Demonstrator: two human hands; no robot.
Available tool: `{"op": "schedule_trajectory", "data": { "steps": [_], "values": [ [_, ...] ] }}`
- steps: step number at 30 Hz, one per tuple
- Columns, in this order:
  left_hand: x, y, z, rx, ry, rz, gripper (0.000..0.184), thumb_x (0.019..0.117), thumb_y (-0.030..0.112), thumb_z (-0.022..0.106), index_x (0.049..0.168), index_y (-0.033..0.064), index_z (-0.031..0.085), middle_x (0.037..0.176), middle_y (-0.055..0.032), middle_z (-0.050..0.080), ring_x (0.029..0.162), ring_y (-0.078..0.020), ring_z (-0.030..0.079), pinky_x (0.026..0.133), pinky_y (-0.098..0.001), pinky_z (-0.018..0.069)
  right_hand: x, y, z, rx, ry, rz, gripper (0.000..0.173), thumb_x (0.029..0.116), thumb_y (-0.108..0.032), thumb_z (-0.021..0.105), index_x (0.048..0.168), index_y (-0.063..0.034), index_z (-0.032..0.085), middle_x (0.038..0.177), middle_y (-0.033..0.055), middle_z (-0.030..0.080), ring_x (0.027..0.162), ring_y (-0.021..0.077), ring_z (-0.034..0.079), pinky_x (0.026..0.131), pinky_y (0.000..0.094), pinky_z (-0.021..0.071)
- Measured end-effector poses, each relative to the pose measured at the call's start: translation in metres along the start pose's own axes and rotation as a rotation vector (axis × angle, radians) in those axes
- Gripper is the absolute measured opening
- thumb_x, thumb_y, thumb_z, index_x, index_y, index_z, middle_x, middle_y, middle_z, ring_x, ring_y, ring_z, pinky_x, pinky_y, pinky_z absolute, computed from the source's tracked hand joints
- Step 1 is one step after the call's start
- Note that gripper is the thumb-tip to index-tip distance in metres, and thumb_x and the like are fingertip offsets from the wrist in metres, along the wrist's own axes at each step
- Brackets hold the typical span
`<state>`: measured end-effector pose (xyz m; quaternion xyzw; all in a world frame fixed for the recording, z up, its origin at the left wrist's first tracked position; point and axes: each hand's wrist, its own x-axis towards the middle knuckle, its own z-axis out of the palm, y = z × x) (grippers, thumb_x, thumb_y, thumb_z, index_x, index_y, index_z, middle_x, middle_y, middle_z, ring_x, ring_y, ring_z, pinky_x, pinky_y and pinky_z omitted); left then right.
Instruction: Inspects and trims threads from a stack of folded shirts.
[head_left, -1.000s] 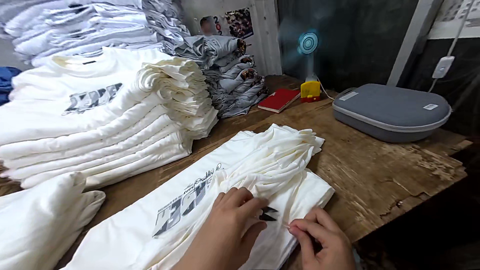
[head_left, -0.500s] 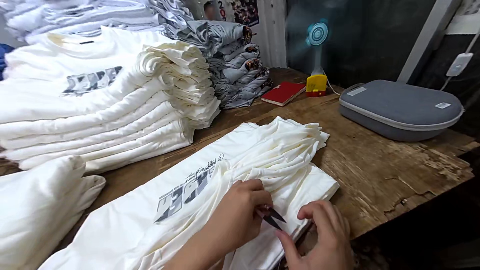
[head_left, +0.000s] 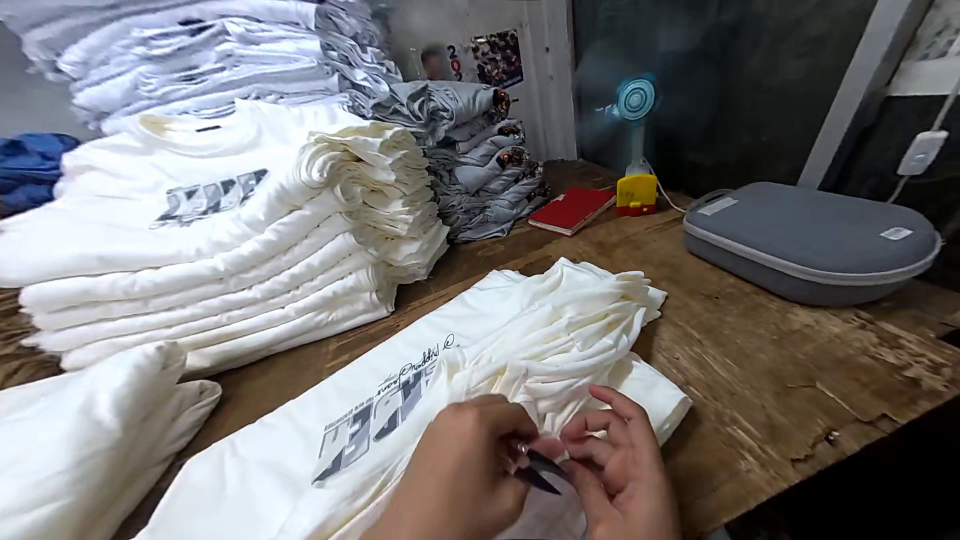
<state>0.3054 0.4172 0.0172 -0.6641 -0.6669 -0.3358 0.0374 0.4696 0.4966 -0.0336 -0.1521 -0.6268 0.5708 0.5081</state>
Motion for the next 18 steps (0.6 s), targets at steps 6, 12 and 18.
{"op": "schedule_trajectory", "data": {
  "steps": [6,12,18],
  "values": [
    [-0.017,0.020,0.018,0.087,0.049,-0.100,0.017,0.0705,0.012,0.071,0.084,0.0183,0.079,0.076,0.0066,0.070,0.067,-0.0061,0.068,0.058,-0.0295,0.0591,-0.008,0.009,0.001,-0.263,-0.019,-0.175,0.059,0.0723,0.013,0.076,0.129,0.0092,0.058,0.109,0.0115,0.067,0.089,0.0128,0.070,0.078,0.0277,0.0636],
    [-0.033,0.041,0.010,0.128,0.073,-0.163,0.010,0.0716,0.008,0.075,0.081,0.0112,0.076,0.072,0.0000,0.069,0.064,-0.0133,0.068,0.057,-0.0344,0.0566,-0.008,0.009,0.000,-0.412,-0.078,-0.315,0.043,0.0806,-0.002,0.079,0.123,-0.0031,0.073,0.121,0.0199,0.059,0.085,0.0081,0.063,0.073,0.0172,0.0563],
    [-0.042,0.057,0.001,-0.063,-0.060,-0.148,0.002,0.0816,0.006,0.075,0.083,0.0046,0.076,0.076,-0.0078,0.071,0.069,-0.0168,0.069,0.062,-0.0340,0.0570,-0.012,0.008,-0.005,-0.593,-0.151,-0.318,0.027,0.0887,-0.007,0.073,0.116,-0.0072,0.078,0.110,0.0169,0.065,0.082,0.0130,0.063,0.074,0.0217,0.0558]
  ]
}}
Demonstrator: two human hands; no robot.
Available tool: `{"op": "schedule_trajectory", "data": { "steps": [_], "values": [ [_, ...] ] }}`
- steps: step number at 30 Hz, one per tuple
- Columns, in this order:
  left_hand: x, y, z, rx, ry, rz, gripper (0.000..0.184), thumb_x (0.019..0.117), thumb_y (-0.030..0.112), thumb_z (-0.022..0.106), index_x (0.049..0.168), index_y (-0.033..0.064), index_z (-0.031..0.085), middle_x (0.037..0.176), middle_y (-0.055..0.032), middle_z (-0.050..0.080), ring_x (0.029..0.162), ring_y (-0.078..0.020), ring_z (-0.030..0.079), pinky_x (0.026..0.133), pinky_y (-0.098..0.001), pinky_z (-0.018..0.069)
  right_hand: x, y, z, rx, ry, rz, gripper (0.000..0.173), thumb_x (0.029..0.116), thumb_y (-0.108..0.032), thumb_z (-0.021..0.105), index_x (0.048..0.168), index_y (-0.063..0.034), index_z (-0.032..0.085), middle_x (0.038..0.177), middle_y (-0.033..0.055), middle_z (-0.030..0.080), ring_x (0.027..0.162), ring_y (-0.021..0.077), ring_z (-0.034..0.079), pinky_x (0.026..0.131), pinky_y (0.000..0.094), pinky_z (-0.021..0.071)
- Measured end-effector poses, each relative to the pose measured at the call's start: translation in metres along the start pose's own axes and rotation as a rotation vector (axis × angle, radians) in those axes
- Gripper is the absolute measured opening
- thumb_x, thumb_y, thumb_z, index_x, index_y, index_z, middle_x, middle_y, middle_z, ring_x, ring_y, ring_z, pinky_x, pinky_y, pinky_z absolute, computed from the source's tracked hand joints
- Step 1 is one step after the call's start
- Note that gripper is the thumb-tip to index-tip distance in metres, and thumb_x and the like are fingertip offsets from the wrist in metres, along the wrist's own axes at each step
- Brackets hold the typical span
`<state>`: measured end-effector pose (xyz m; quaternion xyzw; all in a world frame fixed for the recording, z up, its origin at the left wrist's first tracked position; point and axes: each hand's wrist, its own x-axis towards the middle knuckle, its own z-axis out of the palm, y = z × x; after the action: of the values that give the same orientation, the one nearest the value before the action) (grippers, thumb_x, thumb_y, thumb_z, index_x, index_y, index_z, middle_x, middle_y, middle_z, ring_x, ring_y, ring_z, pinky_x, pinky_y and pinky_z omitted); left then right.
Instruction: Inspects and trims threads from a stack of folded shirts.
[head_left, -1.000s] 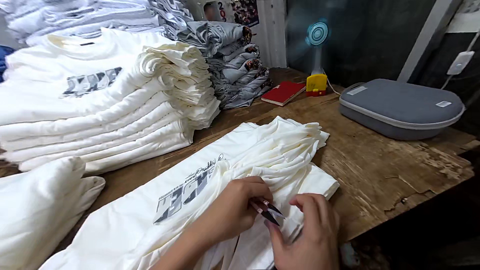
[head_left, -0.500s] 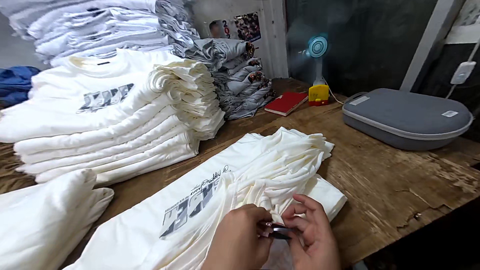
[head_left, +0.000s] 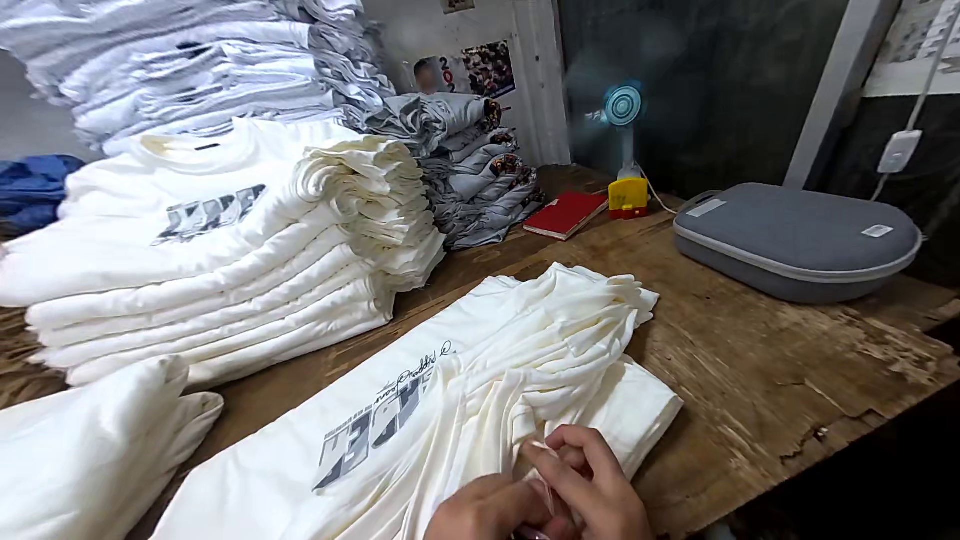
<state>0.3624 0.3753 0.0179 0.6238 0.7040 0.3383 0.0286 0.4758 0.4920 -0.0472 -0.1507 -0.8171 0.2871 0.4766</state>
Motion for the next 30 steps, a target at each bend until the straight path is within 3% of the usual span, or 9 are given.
{"op": "schedule_trajectory", "data": {
  "steps": [4,7,9,16,20,22,25,27,30],
  "values": [
    [0.003,-0.006,-0.008,-0.032,-0.022,-0.013,0.012,0.0816,0.009,0.078,0.093,0.0051,0.076,0.081,-0.0071,0.070,0.071,-0.0160,0.067,0.064,-0.0324,0.0570,-0.008,0.003,-0.002,-0.118,0.250,0.006,0.007,0.0888,-0.014,0.077,0.092,-0.0086,0.081,0.087,0.0058,0.069,0.083,0.0104,0.065,0.078,0.0200,0.0545],
    [0.010,-0.028,-0.014,0.113,0.090,-0.004,0.038,0.0825,0.038,0.084,0.109,0.0123,0.075,0.090,-0.0044,0.067,0.080,-0.0190,0.064,0.072,-0.0401,0.0559,-0.015,0.011,-0.016,-0.165,0.332,0.031,0.009,0.0895,-0.021,0.079,0.088,-0.0125,0.081,0.076,0.0000,0.063,0.074,0.0051,0.061,0.070,0.0174,0.0522],
    [0.015,-0.036,-0.010,0.213,0.168,0.055,0.037,0.0832,0.046,0.080,0.108,0.0186,0.076,0.092,-0.0008,0.068,0.084,-0.0189,0.065,0.074,-0.0422,0.0526,-0.019,0.013,-0.023,-0.138,0.332,0.023,0.011,0.0897,-0.025,0.080,0.088,-0.0138,0.080,0.076,-0.0011,0.062,0.076,0.0038,0.059,0.071,0.0161,0.0495],
    [0.031,-0.037,0.021,0.441,0.263,0.330,0.016,0.0909,0.038,0.069,0.090,0.0236,0.077,0.081,0.0068,0.066,0.077,-0.0145,0.060,0.071,-0.0358,0.0440,-0.020,0.005,-0.018,-0.068,0.327,0.002,0.012,0.0884,-0.026,0.082,0.087,-0.0143,0.080,0.075,-0.0022,0.062,0.077,0.0039,0.060,0.071,0.0165,0.0500],
    [0.036,-0.042,0.015,0.398,0.181,0.278,0.015,0.0862,0.039,0.073,0.095,0.0266,0.076,0.083,0.0074,0.066,0.079,-0.0154,0.062,0.070,-0.0380,0.0467,-0.030,0.005,-0.027,-0.053,0.225,0.005,0.016,0.0886,-0.026,0.079,0.079,-0.0132,0.077,0.073,-0.0011,0.063,0.076,0.0084,0.061,0.070,0.0238,0.0515],
    [0.045,-0.046,0.011,0.298,0.025,0.188,0.032,0.0780,0.029,0.081,0.110,0.0283,0.077,0.087,0.0014,0.066,0.082,-0.0200,0.065,0.074,-0.0447,0.0540,-0.029,-0.003,-0.026,-0.167,0.157,0.107,0.027,0.0884,-0.036,0.077,0.074,-0.0131,0.075,0.072,-0.0002,0.065,0.075,0.0134,0.062,0.071,0.0328,0.0517],
    [0.069,-0.048,0.001,0.095,-0.192,0.066,0.019,0.0783,0.018,0.080,0.097,0.0189,0.080,0.086,-0.0013,0.069,0.078,-0.0156,0.064,0.073,-0.0383,0.0556,-0.017,-0.017,-0.004,-0.478,0.135,0.279,0.047,0.0771,-0.063,0.078,0.087,-0.0171,0.080,0.079,0.0000,0.066,0.078,0.0202,0.062,0.073,0.0445,0.0478],
    [0.078,-0.046,-0.004,0.039,-0.223,0.042,0.013,0.0802,0.012,0.074,0.093,0.0113,0.077,0.087,-0.0032,0.067,0.078,-0.0146,0.063,0.071,-0.0346,0.0537,-0.012,-0.019,0.008,-0.566,0.142,0.290,0.035,0.0767,-0.054,0.078,0.086,-0.0207,0.081,0.081,0.0007,0.066,0.084,0.0249,0.063,0.076,0.0499,0.0449],
    [0.079,-0.054,-0.002,-0.073,-0.027,0.037,0.004,0.0808,0.007,0.068,0.084,0.0057,0.071,0.078,-0.0020,0.062,0.072,-0.0092,0.059,0.065,-0.0254,0.0494,-0.015,-0.020,-0.011,-0.371,-0.010,0.281,0.014,0.0883,-0.027,0.075,0.082,-0.0157,0.080,0.080,0.0028,0.067,0.084,0.0259,0.064,0.081,0.0519,0.0463]
  ]
}}
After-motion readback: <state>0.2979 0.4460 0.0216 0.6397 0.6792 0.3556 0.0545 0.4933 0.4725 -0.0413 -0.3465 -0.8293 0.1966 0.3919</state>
